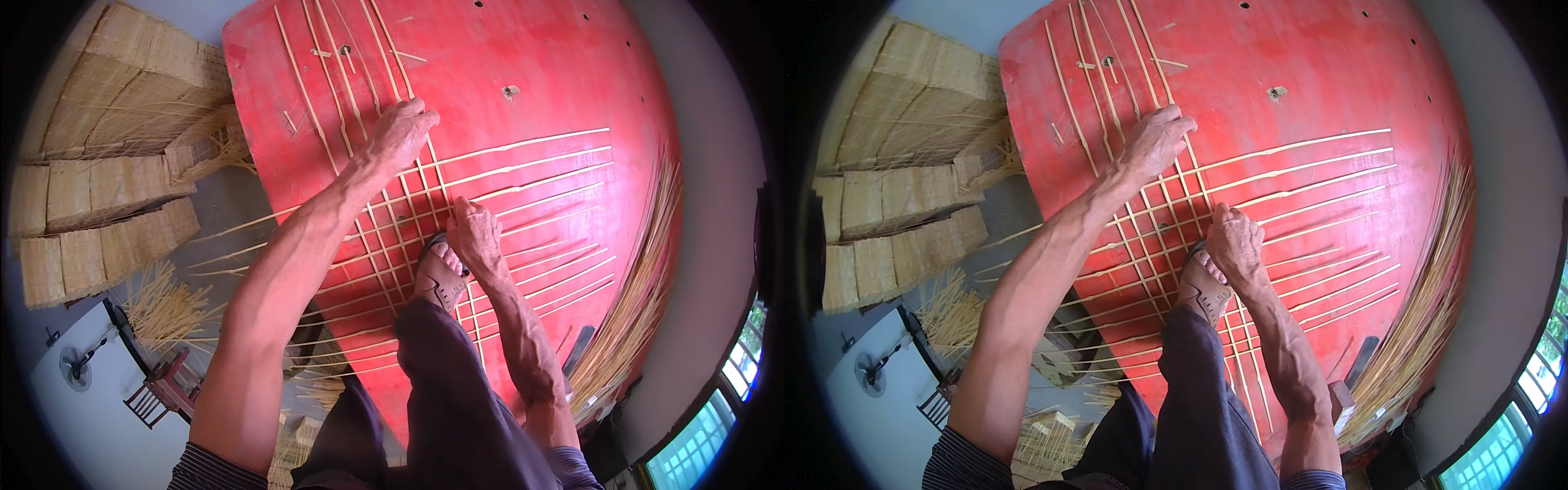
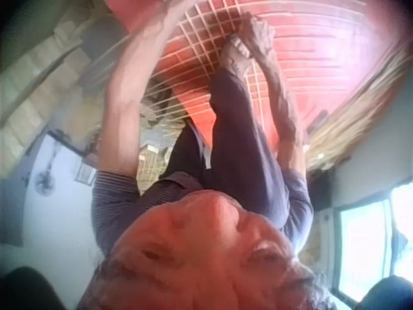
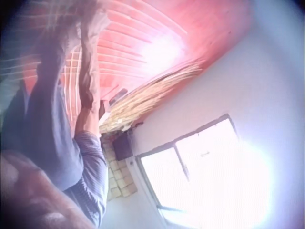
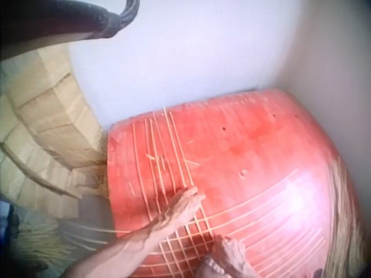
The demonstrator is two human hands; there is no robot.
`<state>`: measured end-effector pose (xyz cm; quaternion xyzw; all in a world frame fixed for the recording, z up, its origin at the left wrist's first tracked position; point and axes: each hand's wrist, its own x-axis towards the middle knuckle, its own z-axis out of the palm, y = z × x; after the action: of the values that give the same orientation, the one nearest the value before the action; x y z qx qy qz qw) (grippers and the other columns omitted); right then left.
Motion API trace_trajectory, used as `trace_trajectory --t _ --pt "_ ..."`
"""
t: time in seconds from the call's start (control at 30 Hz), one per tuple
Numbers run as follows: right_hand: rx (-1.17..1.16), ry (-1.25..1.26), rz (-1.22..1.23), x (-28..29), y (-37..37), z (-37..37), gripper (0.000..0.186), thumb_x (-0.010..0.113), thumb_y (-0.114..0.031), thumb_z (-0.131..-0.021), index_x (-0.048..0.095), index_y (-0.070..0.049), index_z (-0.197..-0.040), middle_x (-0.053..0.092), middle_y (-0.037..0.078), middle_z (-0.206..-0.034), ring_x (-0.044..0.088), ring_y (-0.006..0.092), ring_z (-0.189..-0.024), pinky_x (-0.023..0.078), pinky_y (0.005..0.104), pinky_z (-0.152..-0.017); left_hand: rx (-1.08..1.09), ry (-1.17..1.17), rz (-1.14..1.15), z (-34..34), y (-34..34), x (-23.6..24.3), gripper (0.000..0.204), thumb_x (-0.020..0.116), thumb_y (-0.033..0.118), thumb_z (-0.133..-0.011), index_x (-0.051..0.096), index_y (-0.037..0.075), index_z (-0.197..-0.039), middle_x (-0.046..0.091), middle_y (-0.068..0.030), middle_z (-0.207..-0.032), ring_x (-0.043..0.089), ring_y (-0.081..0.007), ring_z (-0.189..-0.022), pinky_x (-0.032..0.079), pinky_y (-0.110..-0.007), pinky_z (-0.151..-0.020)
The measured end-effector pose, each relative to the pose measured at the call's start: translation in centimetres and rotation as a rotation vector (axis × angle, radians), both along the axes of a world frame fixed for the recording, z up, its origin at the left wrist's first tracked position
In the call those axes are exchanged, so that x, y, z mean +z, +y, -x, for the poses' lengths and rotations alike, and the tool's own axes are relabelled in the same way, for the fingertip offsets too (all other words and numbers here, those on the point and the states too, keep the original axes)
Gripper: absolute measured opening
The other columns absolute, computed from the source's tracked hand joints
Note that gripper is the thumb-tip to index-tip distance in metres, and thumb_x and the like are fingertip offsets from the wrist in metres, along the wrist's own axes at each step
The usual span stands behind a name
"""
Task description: The person weaves thin bamboo strips into a grid pattern on a red work surface. They interlace the strips by hand, periodically tapping them with a wooden block to tighten the weave. The person also gathers and organizes additional bamboo strips from a nearby pile.
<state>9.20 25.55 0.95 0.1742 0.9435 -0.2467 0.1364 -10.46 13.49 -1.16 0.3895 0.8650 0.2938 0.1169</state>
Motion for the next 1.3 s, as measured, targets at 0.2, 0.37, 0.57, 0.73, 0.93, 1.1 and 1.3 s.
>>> trace_trajectory --t 0.2,0.37,0.57,0.73,0.93,1.1,1.3 --pt "-0.028 0.075 0.083 -1.7 1.1 -0.7 0.011 0.062 -0.009 -0.079 0.056 -0.001 -0.083 0.062 0.023 -0.072 0.064 0.0451 -0.071 0.049 0.0526 -0.061 -0.027 -0.13 -0.055 0.5 0.3 -1.4 0.022 0.072 0.004 -0.08 0.063 0.006 -0.1 0.055 -0.009 -0.093 0.061 -0.0263 -0.087 0.053 -0.041 -0.076" --pt "-0.01 0.087 0.118 -1.8 0.9 -0.6 0.011 0.058 -0.008 -0.078 0.054 0.0 -0.083 0.062 0.026 -0.073 0.063 0.0471 -0.07 0.05 0.0544 -0.061 -0.002 -0.124 -0.064 0.7 -0.1 -1.6 0.023 0.074 0.006 -0.08 0.064 0.006 -0.1 0.056 -0.0085 -0.094 0.062 -0.0262 -0.089 0.053 -0.041 -0.078" --pt "0.023 0.116 0.16 -2.6 1.7 -0.9 0.011 0.057 -0.008 -0.078 0.053 0.001 -0.083 0.062 0.028 -0.072 0.063 0.0481 -0.07 0.051 0.0559 -0.061 0.026 -0.137 -0.092 0.3 0.3 -1.3 0.022 0.077 0.008 -0.08 0.064 0.007 -0.098 0.056 -0.0081 -0.091 0.062 -0.026 -0.088 0.053 -0.041 -0.078" --pt "0.019 0.068 0.137 -2.1 1.6 -0.5 0.013 0.058 -0.01 -0.079 0.053 0.001 -0.082 0.062 0.027 -0.073 0.063 0.0478 -0.07 0.051 0.0549 -0.061 0.054 -0.157 -0.06 0.3 0.5 -1.1 0.023 0.076 0.008 -0.08 0.064 0.008 -0.098 0.056 -0.0076 -0.091 0.062 -0.0258 -0.088 0.053 -0.04 -0.078" --pt "-0.247 0.086 0.372 0.5 0.8 2.4 0.02 0.059 -0.016 -0.086 0.061 0.004 -0.086 0.064 0.024 -0.068 0.065 0.0374 -0.06 0.052 0.0473 -0.058 0.045 -0.133 -0.068 0.2 0.2 -1.1 0.025 0.074 0.006 -0.08 0.063 0.006 -0.103 0.056 -0.0083 -0.09 0.062 -0.0269 -0.088 0.052 -0.042 -0.077" --pt "-0.838 -0.081 0.941 -1.1 -0.8 6.4 0.036 0.055 -0.027 -0.096 0.062 0.005 -0.082 0.065 0.015 -0.063 0.061 0.0193 -0.048 0.052 0.0328 -0.042 0.282 -0.382 -0.174 1.1 1.1 -0.9 0.035 0.069 0.011 -0.085 0.063 0.0 -0.118 0.064 -0.0102 -0.093 0.063 -0.0241 -0.081 0.053 -0.041 -0.076" --pt "-0.828 -0.06 0.866 -1.6 -1.5 6.7 0.037 0.054 -0.028 -0.097 0.062 0.005 -0.082 0.067 0.017 -0.065 0.064 0.0231 -0.046 0.056 0.0347 -0.042 0.726 -0.705 -0.071 3.4 2.3 -0.7 0.045 0.065 0.017 -0.091 0.054 -0.013 -0.122 0.067 -0.022 -0.106 0.068 -0.0284 -0.099 0.055 -0.03 -0.076"
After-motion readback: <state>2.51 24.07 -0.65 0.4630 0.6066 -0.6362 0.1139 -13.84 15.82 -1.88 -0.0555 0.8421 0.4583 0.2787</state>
